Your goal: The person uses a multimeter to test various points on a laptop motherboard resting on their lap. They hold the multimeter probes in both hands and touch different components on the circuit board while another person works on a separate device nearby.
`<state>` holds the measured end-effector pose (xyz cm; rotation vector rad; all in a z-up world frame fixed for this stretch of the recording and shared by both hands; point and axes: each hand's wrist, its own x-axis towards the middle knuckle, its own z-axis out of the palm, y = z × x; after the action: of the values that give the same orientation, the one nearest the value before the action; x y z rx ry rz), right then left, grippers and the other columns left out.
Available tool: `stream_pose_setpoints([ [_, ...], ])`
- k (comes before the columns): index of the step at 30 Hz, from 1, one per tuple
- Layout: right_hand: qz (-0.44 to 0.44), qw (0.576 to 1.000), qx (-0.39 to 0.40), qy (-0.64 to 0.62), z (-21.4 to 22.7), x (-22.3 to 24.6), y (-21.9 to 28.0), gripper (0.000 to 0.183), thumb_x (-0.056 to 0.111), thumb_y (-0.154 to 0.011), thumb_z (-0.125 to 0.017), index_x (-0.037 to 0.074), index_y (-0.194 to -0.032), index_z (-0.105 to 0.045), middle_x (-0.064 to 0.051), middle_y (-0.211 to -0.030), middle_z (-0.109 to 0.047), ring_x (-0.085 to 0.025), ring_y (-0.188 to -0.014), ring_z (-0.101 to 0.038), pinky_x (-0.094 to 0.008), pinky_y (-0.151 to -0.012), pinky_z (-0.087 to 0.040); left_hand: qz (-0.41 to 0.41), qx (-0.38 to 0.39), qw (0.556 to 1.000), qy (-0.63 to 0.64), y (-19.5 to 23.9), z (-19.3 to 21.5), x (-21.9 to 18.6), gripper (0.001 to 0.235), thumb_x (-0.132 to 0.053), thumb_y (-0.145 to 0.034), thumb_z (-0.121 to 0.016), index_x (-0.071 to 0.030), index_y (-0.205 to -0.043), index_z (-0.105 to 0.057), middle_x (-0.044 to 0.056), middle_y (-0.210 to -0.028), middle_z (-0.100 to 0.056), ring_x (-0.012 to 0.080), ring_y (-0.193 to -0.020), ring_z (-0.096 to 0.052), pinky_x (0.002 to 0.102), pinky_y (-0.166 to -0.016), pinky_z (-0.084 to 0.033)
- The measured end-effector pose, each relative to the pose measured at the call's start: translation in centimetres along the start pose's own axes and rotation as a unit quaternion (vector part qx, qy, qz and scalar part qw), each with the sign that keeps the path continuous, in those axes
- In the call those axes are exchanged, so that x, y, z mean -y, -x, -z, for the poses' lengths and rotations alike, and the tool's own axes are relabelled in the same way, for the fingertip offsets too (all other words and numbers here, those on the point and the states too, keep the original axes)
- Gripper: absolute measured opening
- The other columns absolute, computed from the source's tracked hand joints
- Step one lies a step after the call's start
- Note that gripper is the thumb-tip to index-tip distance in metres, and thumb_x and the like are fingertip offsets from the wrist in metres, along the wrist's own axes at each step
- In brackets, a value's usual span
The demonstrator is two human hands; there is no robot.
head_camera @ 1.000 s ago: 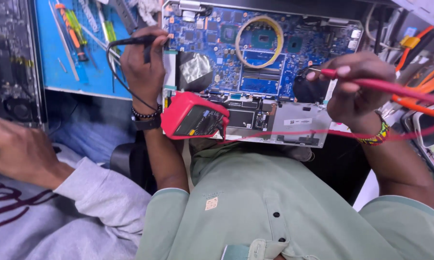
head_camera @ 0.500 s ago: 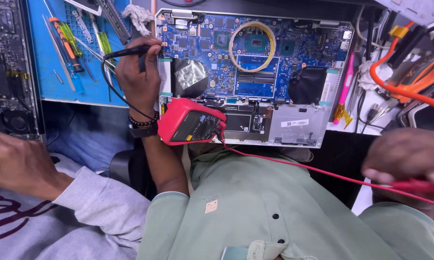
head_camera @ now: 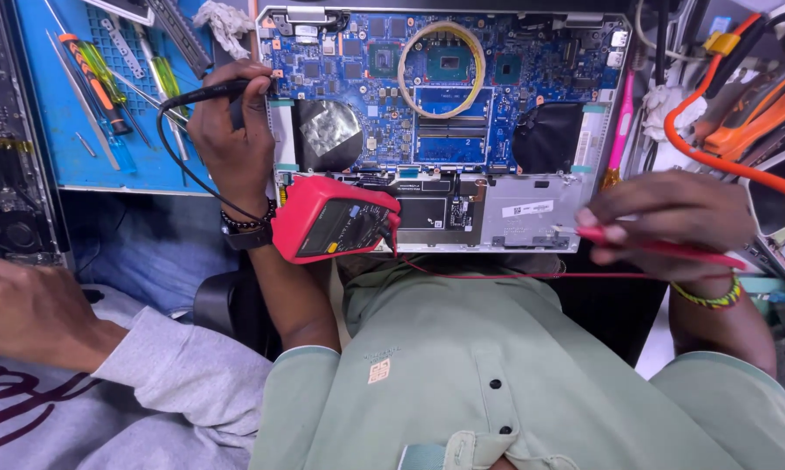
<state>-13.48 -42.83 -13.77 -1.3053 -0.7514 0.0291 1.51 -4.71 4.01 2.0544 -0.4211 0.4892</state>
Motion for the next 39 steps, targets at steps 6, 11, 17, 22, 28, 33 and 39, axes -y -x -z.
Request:
stream_pose_setpoints([
  [6, -0.123, 0.964, -0.038, 0.232, 3.4, 18.2, -12.6, 0.021, 0.016, -0.089, -0.072, -0.004, -0.094, -0.069, -0.022, -0.095, -0.072, -0.034, -0.091, -0.076, -0.036, -0.083, -0.065, -0.005, 0.004, 1.000, 0.000, -0.1, -0.1, -0.1, 0.017, -0.012, -0.115, -0.054, 0.002, -0.109, -0.061, 0.016, -0.105, -0.069, 0.0329, -0.099, -0.072, 0.043, -0.090, -0.058],
  [11, -0.214, 0.929, -0.239, 0.183, 3.3, 14.8, -8.2, 0.024, 0.001, -0.099, -0.073, 0.004, -0.097, -0.050, -0.015, -0.086, -0.057, -0.031, -0.086, -0.072, -0.035, -0.076, -0.057, 0.024, 0.001, 1.000, 0.019, -0.1, -0.3, 0.1, 0.017, -0.013, -0.114, -0.054, 0.002, -0.108, -0.060, 0.017, -0.104, -0.069, 0.0336, -0.099, -0.071, 0.043, -0.092, -0.057],
  [17, -0.178, 0.932, -0.216, 0.230, 3.0, 14.6, -8.2, 0.022, -0.009, -0.100, -0.071, -0.003, -0.095, -0.050, -0.021, -0.089, -0.058, -0.036, -0.087, -0.072, -0.036, -0.076, -0.057, 0.031, -0.013, 0.999, 0.015, -0.1, -0.9, 0.0, 0.026, -0.022, -0.113, -0.055, 0.003, -0.105, -0.060, 0.018, -0.102, -0.067, 0.0344, -0.100, -0.070, 0.045, -0.095, -0.058],
  [22, -0.169, 0.938, -0.206, 0.224, 2.9, 14.4, -8.0, 0.022, -0.013, -0.098, -0.069, -0.004, -0.094, -0.050, -0.021, -0.086, -0.058, -0.037, -0.087, -0.074, -0.035, -0.072, -0.054, 0.047, -0.014, 0.998, 0.027, -0.2, -1.3, -0.2, 0.031, -0.027, -0.113, -0.053, 0.002, -0.103, -0.058, 0.020, -0.098, -0.066, 0.0347, -0.095, -0.070, 0.045, -0.091, -0.058],
  [28, -0.157, 0.938, -0.196, 0.238, 2.6, 14.1, -8.2, 0.022, -0.013, -0.098, -0.072, -0.005, -0.094, -0.052, -0.022, -0.087, -0.060, -0.036, -0.088, -0.074, -0.035, -0.074, -0.054, 0.057, -0.019, 0.998, 0.014, -0.1, -1.3, 0.0, 0.030, -0.025, -0.112, -0.054, 0.002, -0.101, -0.059, 0.019, -0.098, -0.066, 0.0339, -0.095, -0.069, 0.044, -0.091, -0.057],
  [33, -0.154, 0.938, -0.203, 0.233, 2.8, 14.1, -7.9, 0.021, -0.012, -0.099, -0.070, -0.003, -0.094, -0.051, -0.021, -0.086, -0.059, -0.037, -0.088, -0.075, -0.035, -0.072, -0.052, 0.052, -0.024, 0.998, 0.026, -0.2, -1.5, 0.0, 0.030, -0.025, -0.113, -0.054, 0.002, -0.102, -0.058, 0.020, -0.097, -0.064, 0.0338, -0.094, -0.068, 0.045, -0.089, -0.060],
  [39, -0.118, 0.938, -0.167, 0.278, 2.8, 13.7, -8.3, 0.022, -0.014, -0.097, -0.075, -0.008, -0.096, -0.054, -0.025, -0.085, -0.062, -0.039, -0.084, -0.073, -0.039, -0.071, -0.054, 0.052, -0.028, 0.998, 0.026, -0.2, -1.4, -0.1, 0.032, -0.029, -0.112, -0.054, 0.002, -0.103, -0.059, 0.019, -0.097, -0.065, 0.0343, -0.095, -0.069, 0.046, -0.092, -0.058],
])
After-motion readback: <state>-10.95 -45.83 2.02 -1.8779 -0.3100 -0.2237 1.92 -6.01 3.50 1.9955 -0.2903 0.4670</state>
